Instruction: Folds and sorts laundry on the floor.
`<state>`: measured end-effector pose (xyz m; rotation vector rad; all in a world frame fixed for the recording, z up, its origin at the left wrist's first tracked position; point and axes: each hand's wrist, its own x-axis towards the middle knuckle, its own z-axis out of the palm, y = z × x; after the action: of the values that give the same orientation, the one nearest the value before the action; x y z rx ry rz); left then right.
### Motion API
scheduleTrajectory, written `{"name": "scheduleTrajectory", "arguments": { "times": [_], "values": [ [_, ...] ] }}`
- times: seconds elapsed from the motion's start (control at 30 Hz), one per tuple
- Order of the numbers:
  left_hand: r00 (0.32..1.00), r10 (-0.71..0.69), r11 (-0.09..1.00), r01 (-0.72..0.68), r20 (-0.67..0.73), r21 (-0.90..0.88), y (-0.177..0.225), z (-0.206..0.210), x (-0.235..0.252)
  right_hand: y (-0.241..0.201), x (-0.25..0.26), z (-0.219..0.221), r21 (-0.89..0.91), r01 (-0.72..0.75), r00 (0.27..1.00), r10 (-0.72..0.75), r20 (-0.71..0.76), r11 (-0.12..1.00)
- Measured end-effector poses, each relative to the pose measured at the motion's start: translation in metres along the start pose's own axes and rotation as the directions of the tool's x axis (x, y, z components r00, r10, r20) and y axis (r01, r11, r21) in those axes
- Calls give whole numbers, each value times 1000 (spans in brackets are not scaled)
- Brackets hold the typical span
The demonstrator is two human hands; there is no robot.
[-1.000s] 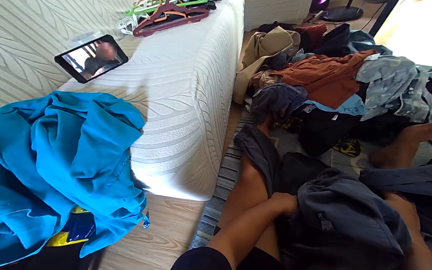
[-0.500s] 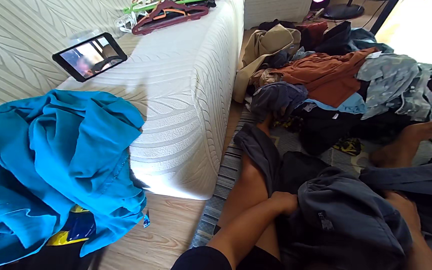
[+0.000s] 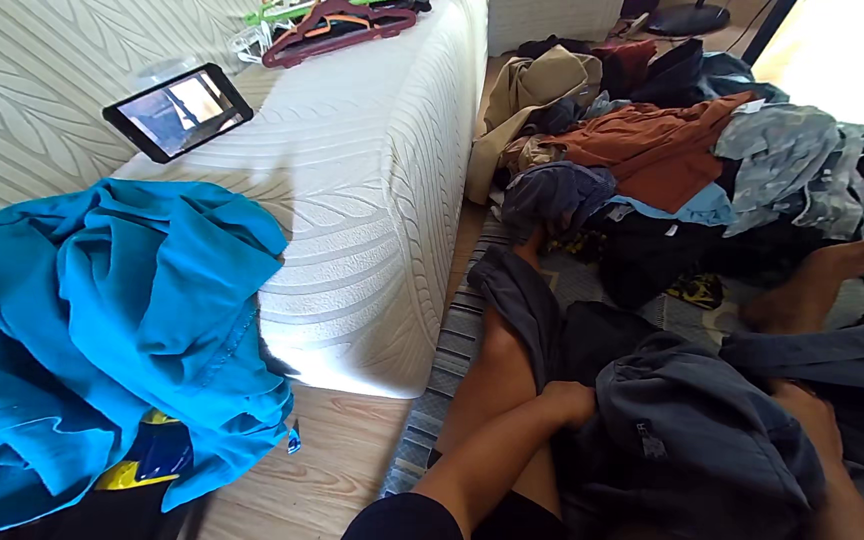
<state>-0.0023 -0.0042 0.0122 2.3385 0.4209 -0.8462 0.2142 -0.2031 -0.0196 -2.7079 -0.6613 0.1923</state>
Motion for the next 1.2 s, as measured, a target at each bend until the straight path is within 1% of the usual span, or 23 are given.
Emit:
{"name": "scheduleTrajectory", "arguments": {
  "times": [0.2, 0.3, 0.4, 0.53, 0.73, 0.83, 1.2],
  "values": [
    [1000, -6, 1000, 6, -11, 2, -1, 2, 1, -5, -3, -5, 20, 15, 1000, -15, -6, 1000],
    [1000, -8, 1000, 8, -8, 3, 0, 1, 0, -9, -4, -8, 16, -13, 1000, 12, 19, 1000],
    [1000, -12, 1000, 12, -3, 10, 0, 1, 0, -11, -5, -10, 25, -1, 1000, 1, 10, 1000],
    [1000, -3, 1000, 3, -11, 9, -1, 2, 2, -9, -6, -9, 33, 30, 999, -29, -16, 999],
    [1000, -4, 1000, 4, -12, -2, -1, 3, 3, -10, -6, -9, 22, 23, 1000, -23, -10, 999],
    [1000, -5, 1000, 5, -13, -6, -1, 2, 2, -3, -2, -4, 8, 43, 999, -43, -5, 999],
    [1000, -4, 1000, 3, -16, -16, -1, 2, 1, -4, -2, -5, 21, 31, 999, -30, -11, 999]
  ]
}}
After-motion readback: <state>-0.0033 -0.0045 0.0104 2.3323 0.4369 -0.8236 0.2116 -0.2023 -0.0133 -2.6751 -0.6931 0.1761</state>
